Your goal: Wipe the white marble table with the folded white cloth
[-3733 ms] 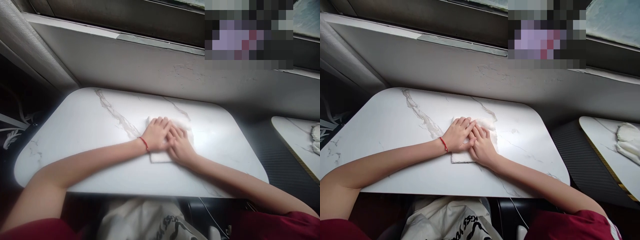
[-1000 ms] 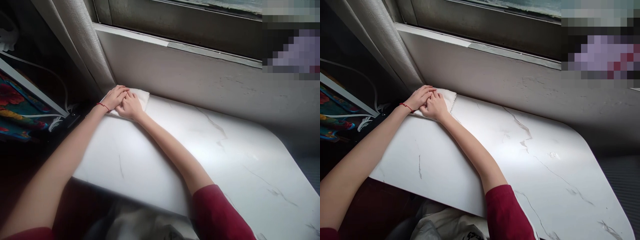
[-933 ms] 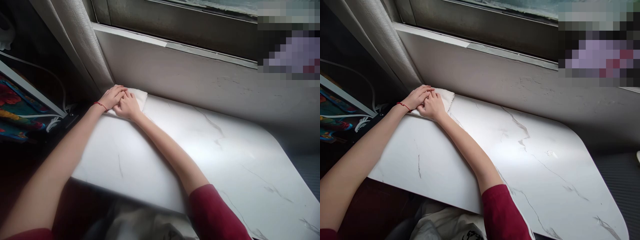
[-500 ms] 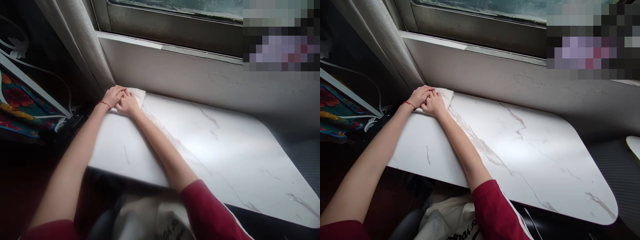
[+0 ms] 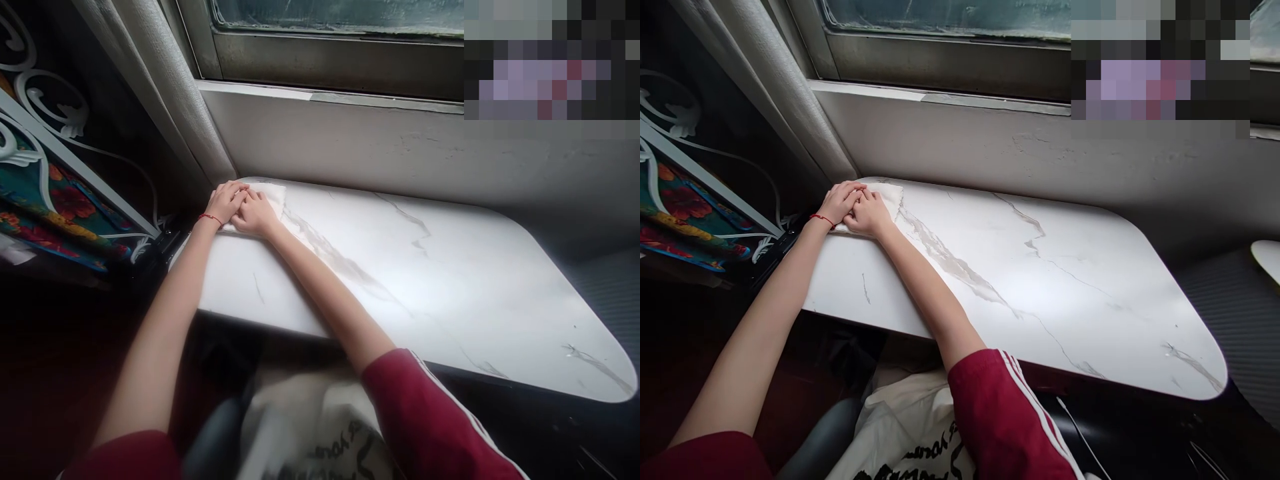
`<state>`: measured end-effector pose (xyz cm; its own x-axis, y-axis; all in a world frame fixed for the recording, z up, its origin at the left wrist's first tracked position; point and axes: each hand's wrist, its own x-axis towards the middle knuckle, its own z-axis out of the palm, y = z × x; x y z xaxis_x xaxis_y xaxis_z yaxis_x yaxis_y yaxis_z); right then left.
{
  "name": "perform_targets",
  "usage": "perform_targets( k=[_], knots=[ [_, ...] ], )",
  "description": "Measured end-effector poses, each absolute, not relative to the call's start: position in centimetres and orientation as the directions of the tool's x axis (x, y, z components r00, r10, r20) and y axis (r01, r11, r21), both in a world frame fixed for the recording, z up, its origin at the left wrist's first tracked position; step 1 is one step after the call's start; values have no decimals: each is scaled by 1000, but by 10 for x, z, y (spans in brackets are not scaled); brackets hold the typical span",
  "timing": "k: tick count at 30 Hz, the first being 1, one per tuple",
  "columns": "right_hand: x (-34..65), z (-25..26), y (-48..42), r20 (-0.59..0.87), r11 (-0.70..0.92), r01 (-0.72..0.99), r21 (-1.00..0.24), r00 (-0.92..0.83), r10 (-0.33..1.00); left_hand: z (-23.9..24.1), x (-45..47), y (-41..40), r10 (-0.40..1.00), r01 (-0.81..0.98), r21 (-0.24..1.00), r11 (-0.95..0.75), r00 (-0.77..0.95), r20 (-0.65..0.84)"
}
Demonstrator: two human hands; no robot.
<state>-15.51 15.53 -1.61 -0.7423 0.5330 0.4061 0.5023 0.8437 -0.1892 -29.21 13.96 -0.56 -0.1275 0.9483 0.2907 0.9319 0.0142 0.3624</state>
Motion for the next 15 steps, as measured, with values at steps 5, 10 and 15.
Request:
perform_targets(
  k=[5,10,15],
  knots=[
    [-145,-17,140,400,861,473,-188,-764,507,-5,-281,119,947,934,354,36,-145,285],
    [-133,-20,122,423,881,436,-182,-774,471,-4,-268,94,947,946,322,30,-130,295],
    [-99,-24,99,442,929,347,-126,-819,366,-3,-237,52,941,981,192,-1,-64,333]
  ],
)
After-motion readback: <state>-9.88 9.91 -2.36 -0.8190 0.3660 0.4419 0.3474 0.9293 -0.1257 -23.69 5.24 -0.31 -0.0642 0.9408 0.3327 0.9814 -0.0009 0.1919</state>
